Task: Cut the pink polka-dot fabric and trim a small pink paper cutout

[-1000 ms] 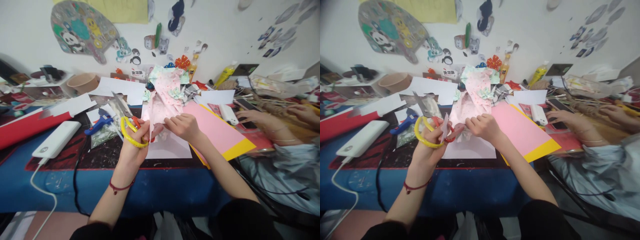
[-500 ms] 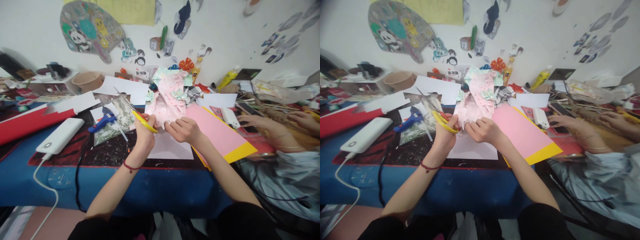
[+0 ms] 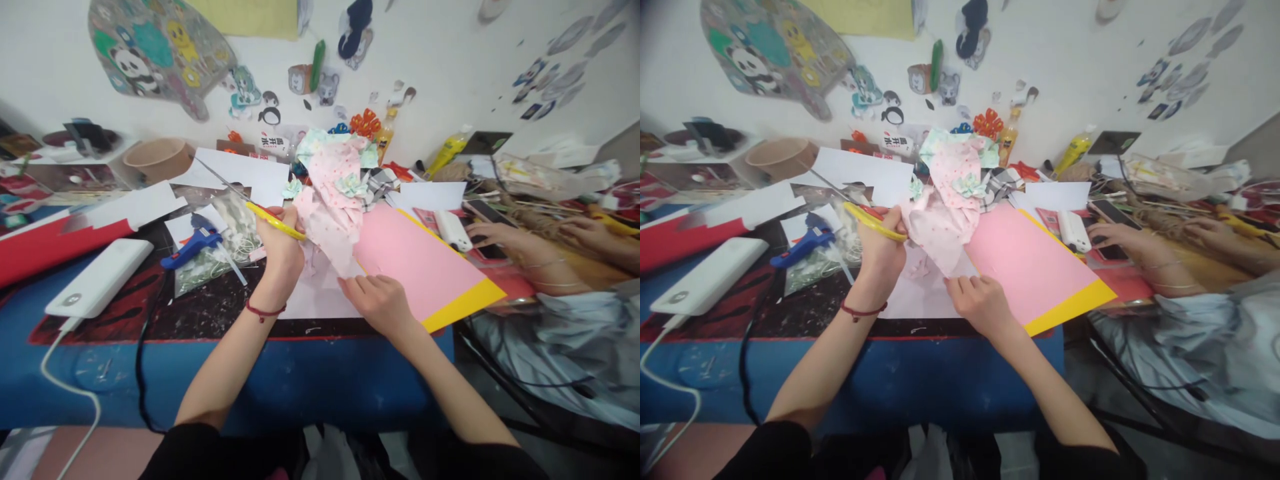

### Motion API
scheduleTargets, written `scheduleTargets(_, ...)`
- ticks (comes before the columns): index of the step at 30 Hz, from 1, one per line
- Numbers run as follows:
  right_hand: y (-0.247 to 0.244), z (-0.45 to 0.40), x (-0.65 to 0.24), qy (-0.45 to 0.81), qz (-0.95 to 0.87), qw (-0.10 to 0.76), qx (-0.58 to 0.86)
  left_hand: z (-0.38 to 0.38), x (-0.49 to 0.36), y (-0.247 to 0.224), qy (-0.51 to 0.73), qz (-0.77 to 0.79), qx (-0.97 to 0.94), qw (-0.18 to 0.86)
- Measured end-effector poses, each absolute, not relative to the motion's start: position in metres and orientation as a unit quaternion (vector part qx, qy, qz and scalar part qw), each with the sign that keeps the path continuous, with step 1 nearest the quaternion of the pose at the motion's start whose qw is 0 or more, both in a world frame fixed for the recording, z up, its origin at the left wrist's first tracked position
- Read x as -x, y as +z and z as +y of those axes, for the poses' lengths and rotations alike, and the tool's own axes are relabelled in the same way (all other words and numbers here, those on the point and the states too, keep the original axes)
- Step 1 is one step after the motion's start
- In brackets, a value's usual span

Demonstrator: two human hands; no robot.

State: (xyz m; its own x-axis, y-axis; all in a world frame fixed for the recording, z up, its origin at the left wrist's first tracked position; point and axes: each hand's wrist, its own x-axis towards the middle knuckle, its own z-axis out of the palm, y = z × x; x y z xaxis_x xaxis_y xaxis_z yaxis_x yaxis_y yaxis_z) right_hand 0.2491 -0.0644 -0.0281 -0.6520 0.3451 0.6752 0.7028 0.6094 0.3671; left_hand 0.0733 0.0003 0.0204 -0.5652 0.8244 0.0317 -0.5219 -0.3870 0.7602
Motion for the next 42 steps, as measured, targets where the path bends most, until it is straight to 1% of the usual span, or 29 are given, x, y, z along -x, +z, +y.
scheduleTargets(2, -0.034, -0.075, -0.253, -0.248, -0.874, 0.283, 0.308, 0.003, -0.066, 0.019, 0.814, 0.359, -0.214, 0.403)
scheduleTargets(4, -0.039, -0.078, -0.263, -0.160, -0.879, 0.303, 0.332, 0.004, -0.059, 0.016, 0.819, 0.358, -0.217, 0.392)
scheduleTargets(6, -0.043, -0.076, -0.278, -0.093, -0.843, 0.340, 0.406, 0.004, -0.055, 0.012, 0.823, 0.357, -0.225, 0.379)
scheduleTargets(7, -0.044, -0.073, -0.285, -0.075, -0.810, 0.350, 0.464, 0.004, -0.053, 0.011, 0.825, 0.357, -0.228, 0.373)
scheduleTargets(8, -0.046, -0.069, -0.292, -0.064, -0.774, 0.343, 0.529, 0.003, -0.053, 0.009, 0.827, 0.358, -0.231, 0.367)
scheduleTargets(10, -0.050, -0.061, -0.302, -0.042, -0.717, 0.292, 0.632, 0.003, -0.053, 0.008, 0.826, 0.363, -0.234, 0.361)
scheduleTargets(12, -0.052, -0.052, -0.306, -0.002, -0.689, 0.258, 0.677, 0.002, -0.054, 0.007, 0.821, 0.372, -0.236, 0.363)
scheduleTargets(13, -0.053, -0.049, -0.305, 0.023, -0.684, 0.257, 0.682, 0.002, -0.055, 0.007, 0.819, 0.375, -0.237, 0.365)
scheduleTargets(16, -0.051, -0.044, -0.297, 0.089, -0.686, 0.274, 0.668, 0.001, -0.056, 0.007, 0.818, 0.373, -0.227, 0.375)
scheduleTargets(22, -0.041, -0.049, -0.279, 0.214, -0.713, 0.302, 0.595, -0.005, -0.056, 0.004, 0.814, 0.349, -0.238, 0.400)
scheduleTargets(25, -0.031, -0.049, -0.276, 0.208, -0.688, 0.373, 0.587, -0.014, -0.055, 0.003, 0.808, 0.346, -0.236, 0.414)
scheduleTargets(28, -0.016, -0.043, -0.268, 0.179, -0.702, 0.440, 0.531, -0.026, -0.054, 0.001, 0.794, 0.350, -0.238, 0.437)
scheduleTargets(29, -0.011, -0.039, -0.262, 0.172, -0.724, 0.442, 0.501, -0.030, -0.055, 0.000, 0.789, 0.347, -0.241, 0.445)
scheduleTargets(31, -0.003, -0.027, -0.246, 0.174, -0.775, 0.419, 0.440, -0.035, -0.056, -0.002, 0.788, 0.349, -0.246, 0.444)
scheduleTargets(34, 0.001, -0.005, -0.218, 0.236, -0.826, 0.358, 0.366, -0.037, -0.059, -0.003, 0.788, 0.360, -0.250, 0.434)
scheduleTargets(36, -0.003, 0.007, -0.203, 0.279, -0.836, 0.339, 0.330, -0.036, -0.060, -0.002, 0.787, 0.360, -0.252, 0.433)
scheduleTargets(38, -0.012, 0.013, -0.199, 0.282, -0.838, 0.347, 0.314, -0.034, -0.059, -0.002, 0.785, 0.357, -0.255, 0.438)
scheduleTargets(42, -0.030, 0.012, -0.226, 0.192, -0.823, 0.403, 0.350, -0.033, -0.058, -0.004, 0.781, 0.358, -0.253, 0.445)
